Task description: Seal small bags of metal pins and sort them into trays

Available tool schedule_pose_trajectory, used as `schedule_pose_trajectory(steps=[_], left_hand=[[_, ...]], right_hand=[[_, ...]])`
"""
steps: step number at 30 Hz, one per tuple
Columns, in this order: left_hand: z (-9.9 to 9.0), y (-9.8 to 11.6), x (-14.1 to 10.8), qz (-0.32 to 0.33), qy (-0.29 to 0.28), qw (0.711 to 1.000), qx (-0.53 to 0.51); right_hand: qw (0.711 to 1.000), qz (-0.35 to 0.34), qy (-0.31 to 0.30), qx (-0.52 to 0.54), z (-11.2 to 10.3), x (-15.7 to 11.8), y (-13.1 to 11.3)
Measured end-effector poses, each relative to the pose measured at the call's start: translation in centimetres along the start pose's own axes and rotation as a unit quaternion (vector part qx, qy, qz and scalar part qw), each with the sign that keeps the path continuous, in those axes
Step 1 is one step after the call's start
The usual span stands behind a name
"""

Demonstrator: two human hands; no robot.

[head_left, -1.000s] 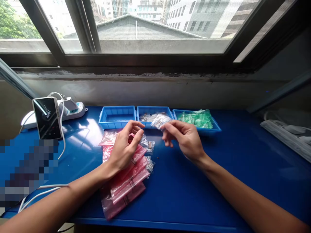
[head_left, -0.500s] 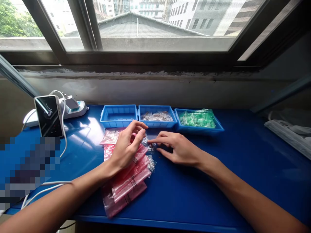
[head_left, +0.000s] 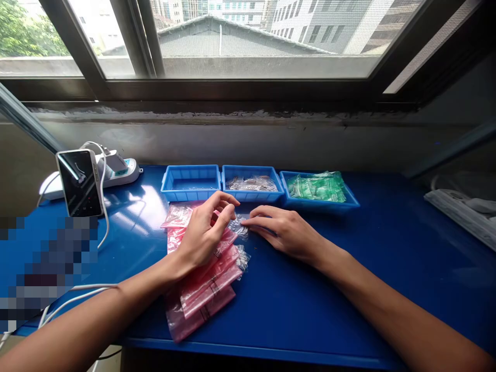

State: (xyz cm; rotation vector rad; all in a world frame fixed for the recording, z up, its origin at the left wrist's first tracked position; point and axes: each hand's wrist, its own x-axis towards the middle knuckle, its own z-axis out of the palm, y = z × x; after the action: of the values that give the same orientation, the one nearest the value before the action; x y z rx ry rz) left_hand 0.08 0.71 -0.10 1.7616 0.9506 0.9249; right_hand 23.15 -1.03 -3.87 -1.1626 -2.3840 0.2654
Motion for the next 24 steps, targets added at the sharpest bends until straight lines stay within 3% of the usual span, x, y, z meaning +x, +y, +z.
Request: schedule_pose_trajectory(steps=[4, 7, 11, 14, 16, 19, 24], left_hand=[[0.0, 0.0, 0.0, 0.006, -0.001, 1.000, -0.002], [0.1, -0.2, 0.0, 0.003, 0.000, 1.000, -0.008], [0.2, -0.4, 0.0, 0.000, 0.012, 1.000, -0.009], [0.2, -0.3, 0.1, 0.000, 0.009, 1.000, -0.006], [0.2, -0.2, 0.2, -0.001, -0.006, 1.000, -0.003], [0.2, -0.2, 0.2, 0.002, -0.030, 0.999, 0.014], [0.3, -0.2, 0.3, 0.000, -0.029, 0.999, 0.032]], right_hand=[[0.998, 0.010, 0.024, 0.058, -0.1, 0.3, -0.1], [0.983, 0.082, 0.079, 0.144, -0.3, 0.6, -0.6], [0.910, 0.222, 0.140, 0.322, -0.7, 0.8, -1.5], [0.846, 0.260, 0.139, 0.445, -0.7, 1.1, -2.2], [0.824, 0.264, 0.126, 0.485, -0.7, 1.2, -2.6], [0.823, 0.260, 0.102, 0.495, -0.8, 1.3, -3.1], [0.874, 0.223, 0.110, 0.417, -1.0, 1.1, -3.6]])
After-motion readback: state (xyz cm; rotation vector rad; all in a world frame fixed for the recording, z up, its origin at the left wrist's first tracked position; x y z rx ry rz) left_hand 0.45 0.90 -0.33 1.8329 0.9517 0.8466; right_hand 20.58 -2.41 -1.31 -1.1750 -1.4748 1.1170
